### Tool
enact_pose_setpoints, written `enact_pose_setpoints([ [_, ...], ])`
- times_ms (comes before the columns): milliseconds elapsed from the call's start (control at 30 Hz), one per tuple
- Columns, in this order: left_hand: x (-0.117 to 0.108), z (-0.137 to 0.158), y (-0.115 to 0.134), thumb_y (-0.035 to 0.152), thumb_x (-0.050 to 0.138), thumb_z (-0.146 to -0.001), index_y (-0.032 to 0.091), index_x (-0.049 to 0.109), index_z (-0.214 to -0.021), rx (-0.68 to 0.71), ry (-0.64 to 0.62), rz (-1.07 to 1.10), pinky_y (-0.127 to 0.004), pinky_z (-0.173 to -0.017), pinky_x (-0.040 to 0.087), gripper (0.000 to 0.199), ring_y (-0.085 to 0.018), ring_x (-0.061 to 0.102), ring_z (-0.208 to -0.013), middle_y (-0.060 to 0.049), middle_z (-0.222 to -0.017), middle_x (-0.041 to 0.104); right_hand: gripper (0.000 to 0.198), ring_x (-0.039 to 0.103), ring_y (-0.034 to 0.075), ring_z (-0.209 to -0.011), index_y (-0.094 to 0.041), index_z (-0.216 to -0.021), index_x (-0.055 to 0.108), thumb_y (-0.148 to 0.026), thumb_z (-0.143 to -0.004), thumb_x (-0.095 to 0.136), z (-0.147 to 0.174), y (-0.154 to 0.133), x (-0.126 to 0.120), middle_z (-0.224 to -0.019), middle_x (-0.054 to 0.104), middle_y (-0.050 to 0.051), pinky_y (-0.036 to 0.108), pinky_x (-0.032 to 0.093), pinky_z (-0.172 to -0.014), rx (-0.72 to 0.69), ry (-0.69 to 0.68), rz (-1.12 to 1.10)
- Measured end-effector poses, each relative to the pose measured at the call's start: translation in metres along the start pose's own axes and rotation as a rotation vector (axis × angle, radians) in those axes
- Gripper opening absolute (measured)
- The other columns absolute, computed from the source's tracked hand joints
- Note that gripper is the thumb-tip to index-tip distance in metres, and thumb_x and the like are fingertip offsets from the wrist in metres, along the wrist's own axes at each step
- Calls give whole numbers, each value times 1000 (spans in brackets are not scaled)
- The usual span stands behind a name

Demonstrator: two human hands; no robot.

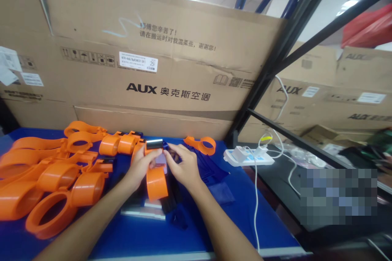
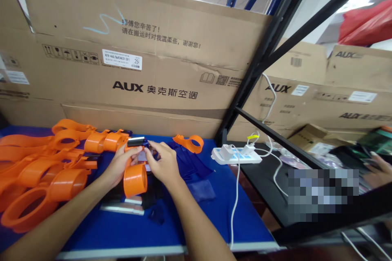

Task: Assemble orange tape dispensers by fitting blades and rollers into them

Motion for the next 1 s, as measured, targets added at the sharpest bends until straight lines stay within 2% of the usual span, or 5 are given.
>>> enact_pose_setpoints([
  [133, -2, -1, 1, 30, 83, -73, 20, 57, -77, 64, -19, -79, -20, -47, 36, 29, -6, 40, -43, 8, -56, 49, 29, 63, 19, -68, -26, -121, 77, -30, -95, 63, 1, -2, -2, -81, 73, 5, 32, 54, -66, -67, -65, 54],
  [400, -2, -2, 0, 33, 81, -72, 19, 53, -71, 0, -16, -51, -20, -47, 37, 31, -6, 42, -43, 7, -56, 48, 40, 66, 21, -76, -23, -136, 69, -24, -98, 58, 3, 4, -3, -89, 75, 8, 36, 58, -73, -226, -85, 160],
  [633, -2, -2, -1, 33, 80, -74, 19, 51, -71, -3, -17, -27, -19, -47, 37, 32, -6, 41, -43, 8, -55, 46, 41, 66, 21, -77, -20, -140, 65, -18, -99, 57, 4, 5, -1, -96, 79, 9, 35, 60, -74, -359, -54, 278],
  [1000, -2, -4, -6, 32, 77, -76, 21, 49, -71, 10, -22, 39, -20, -48, 36, 31, -6, 40, -44, 8, -55, 44, 45, 63, 21, -75, -22, -144, 63, -16, -99, 58, 7, 2, 4, -107, 81, 7, 35, 59, -70, -331, -40, 348],
])
Point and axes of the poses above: each hand's wrist, its own z-axis away from the middle knuckle, its own x-axis out of the palm, y = z × x, the point moved 1 cm from there along -z, towards the middle knuckle
